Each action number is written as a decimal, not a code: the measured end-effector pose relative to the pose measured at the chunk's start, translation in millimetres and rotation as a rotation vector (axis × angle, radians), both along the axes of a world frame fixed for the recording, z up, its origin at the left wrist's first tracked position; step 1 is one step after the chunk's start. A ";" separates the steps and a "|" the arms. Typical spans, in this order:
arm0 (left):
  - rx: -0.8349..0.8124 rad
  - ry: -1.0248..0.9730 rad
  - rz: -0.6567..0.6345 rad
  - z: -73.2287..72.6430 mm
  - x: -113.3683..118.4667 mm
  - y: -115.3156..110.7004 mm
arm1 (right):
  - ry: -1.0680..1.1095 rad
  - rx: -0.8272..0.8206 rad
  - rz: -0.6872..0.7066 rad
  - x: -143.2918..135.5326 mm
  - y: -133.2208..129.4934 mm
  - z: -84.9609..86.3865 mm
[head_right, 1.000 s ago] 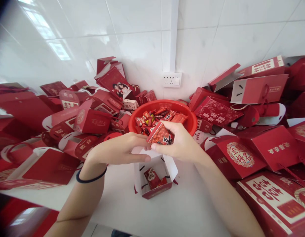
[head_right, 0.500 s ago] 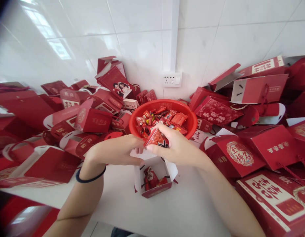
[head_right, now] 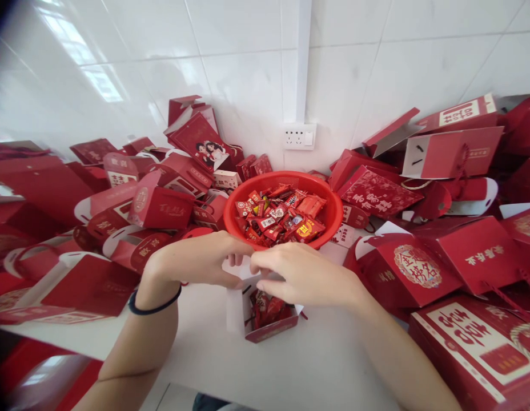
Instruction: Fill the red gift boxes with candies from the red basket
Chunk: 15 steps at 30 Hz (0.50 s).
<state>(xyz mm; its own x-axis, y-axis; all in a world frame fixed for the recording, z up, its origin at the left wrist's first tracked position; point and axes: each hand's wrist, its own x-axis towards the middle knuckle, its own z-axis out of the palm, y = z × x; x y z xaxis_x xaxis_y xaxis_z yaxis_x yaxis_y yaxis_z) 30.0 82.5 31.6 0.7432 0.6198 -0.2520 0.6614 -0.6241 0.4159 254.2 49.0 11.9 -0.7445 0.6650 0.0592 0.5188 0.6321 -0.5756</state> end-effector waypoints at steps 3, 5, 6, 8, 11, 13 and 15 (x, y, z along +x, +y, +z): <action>0.025 0.018 0.009 -1.1 -1.1 0.8 | -0.096 -0.018 0.215 -2.3 -4.6 -2.6; 0.052 0.030 0.022 -3.4 -2.3 1.5 | -0.189 -0.048 0.296 -6.0 -6.6 -6.2; 0.062 0.034 0.025 -4.8 -2.8 2.0 | -0.243 -0.055 0.313 -8.3 -7.1 -8.5; 0.074 0.035 0.022 -7.4 -3.3 3.0 | -0.337 -0.059 0.318 -13.2 -6.5 -13.0; 0.067 0.058 0.001 -10.0 -1.6 4.9 | -0.418 -0.107 0.378 -20.0 -2.9 -18.1; 0.050 0.096 -0.010 -10.7 0.6 6.2 | -0.425 -0.157 0.462 -23.2 0.1 -19.3; 0.028 0.120 -0.019 -11.0 2.7 7.2 | -0.410 -0.184 0.541 -24.7 2.5 -18.9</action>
<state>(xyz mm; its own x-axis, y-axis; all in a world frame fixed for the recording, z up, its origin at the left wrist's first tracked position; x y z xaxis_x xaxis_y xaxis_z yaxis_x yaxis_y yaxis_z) 32.7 89.7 20.6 0.7207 0.6138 -0.3223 0.6931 -0.6475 0.3167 229.5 51.5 -7.0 -0.9117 0.1676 -0.3750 0.3575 0.7735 -0.5233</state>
